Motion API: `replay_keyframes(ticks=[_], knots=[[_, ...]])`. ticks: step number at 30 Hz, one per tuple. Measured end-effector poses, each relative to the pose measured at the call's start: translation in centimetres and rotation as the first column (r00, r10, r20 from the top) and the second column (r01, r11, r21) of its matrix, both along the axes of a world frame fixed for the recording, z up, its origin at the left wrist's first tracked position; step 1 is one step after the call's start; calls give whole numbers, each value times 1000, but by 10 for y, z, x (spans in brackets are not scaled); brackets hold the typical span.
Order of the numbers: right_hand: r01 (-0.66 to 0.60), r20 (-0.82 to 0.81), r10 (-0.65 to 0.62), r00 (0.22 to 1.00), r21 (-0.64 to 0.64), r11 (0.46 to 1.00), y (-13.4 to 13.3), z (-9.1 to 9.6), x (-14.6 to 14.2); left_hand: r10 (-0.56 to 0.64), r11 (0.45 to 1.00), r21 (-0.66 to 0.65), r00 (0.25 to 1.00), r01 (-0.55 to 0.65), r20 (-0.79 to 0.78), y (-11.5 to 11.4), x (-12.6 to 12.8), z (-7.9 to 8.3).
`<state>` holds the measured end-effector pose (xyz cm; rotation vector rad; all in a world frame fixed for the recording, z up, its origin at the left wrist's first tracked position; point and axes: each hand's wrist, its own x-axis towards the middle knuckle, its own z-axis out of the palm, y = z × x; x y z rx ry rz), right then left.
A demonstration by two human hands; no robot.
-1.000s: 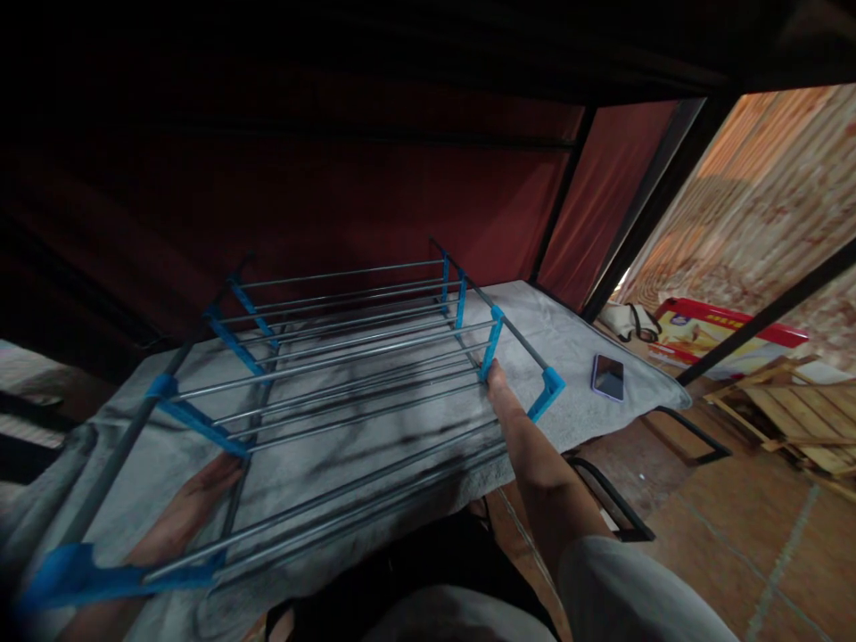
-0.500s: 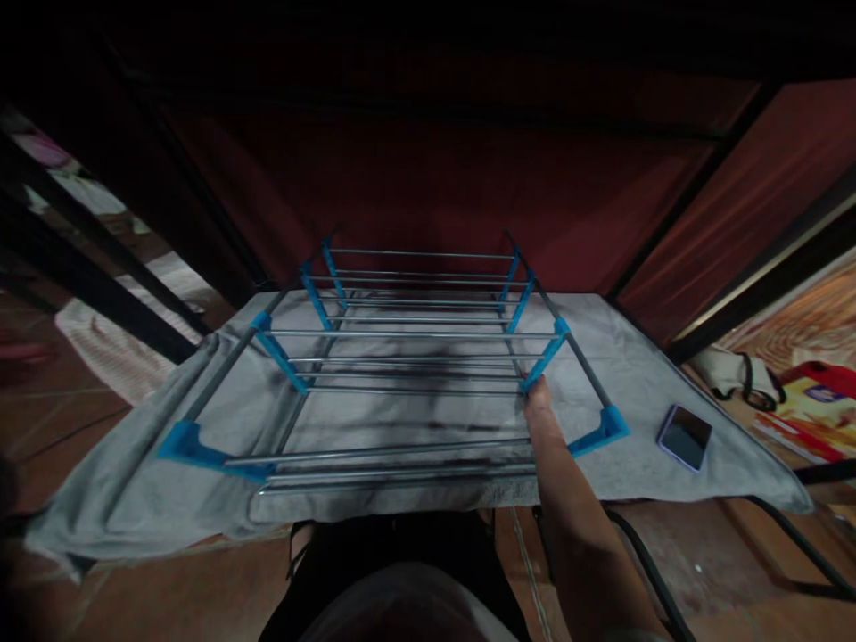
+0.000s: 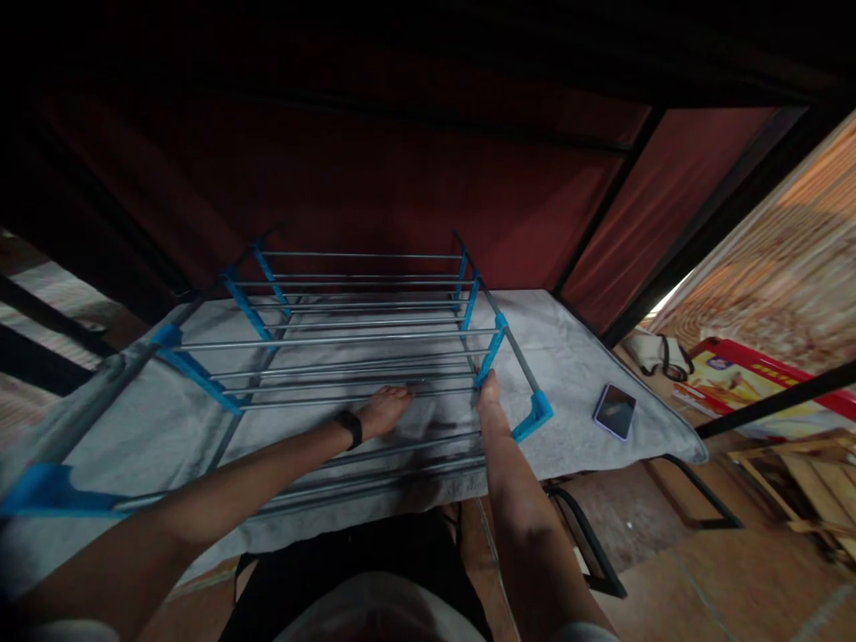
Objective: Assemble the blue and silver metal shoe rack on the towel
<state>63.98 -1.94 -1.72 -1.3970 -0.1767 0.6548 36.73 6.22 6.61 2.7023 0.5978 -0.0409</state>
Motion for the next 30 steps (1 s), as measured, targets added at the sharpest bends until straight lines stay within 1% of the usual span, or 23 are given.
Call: replay_keyframes(ticks=[1, 3, 7, 10, 14, 20, 30], knots=[[31, -7, -31, 1000, -4, 1000, 1, -1, 0, 9, 1000, 14, 1000, -9, -4, 2, 4, -5], [86, -22, -87, 996, -13, 996, 2, -4, -1, 30, 999, 31, 999, -29, -28, 6, 11, -11], [140, -48, -141, 989, -17, 990, 4, -7, -2, 57, 998, 26, 996, -55, -71, 14, 22, -15], [163, -65, -162, 985, 2, 987, 5, -7, -2, 75, 997, 26, 994, -73, -75, 18, 26, -16], [163, -82, -160, 984, 31, 986, 4, -5, -4, 114, 993, 15, 991, -113, -66, 20, 28, -13], [154, -109, -147, 983, 57, 986, 2, -1, -6, 169, 986, 18, 981, -168, -96, 21, 33, -9], [103, -133, -91, 987, 84, 991, 4, 6, -12, 177, 984, 25, 978, -175, -111, 24, 31, -8]])
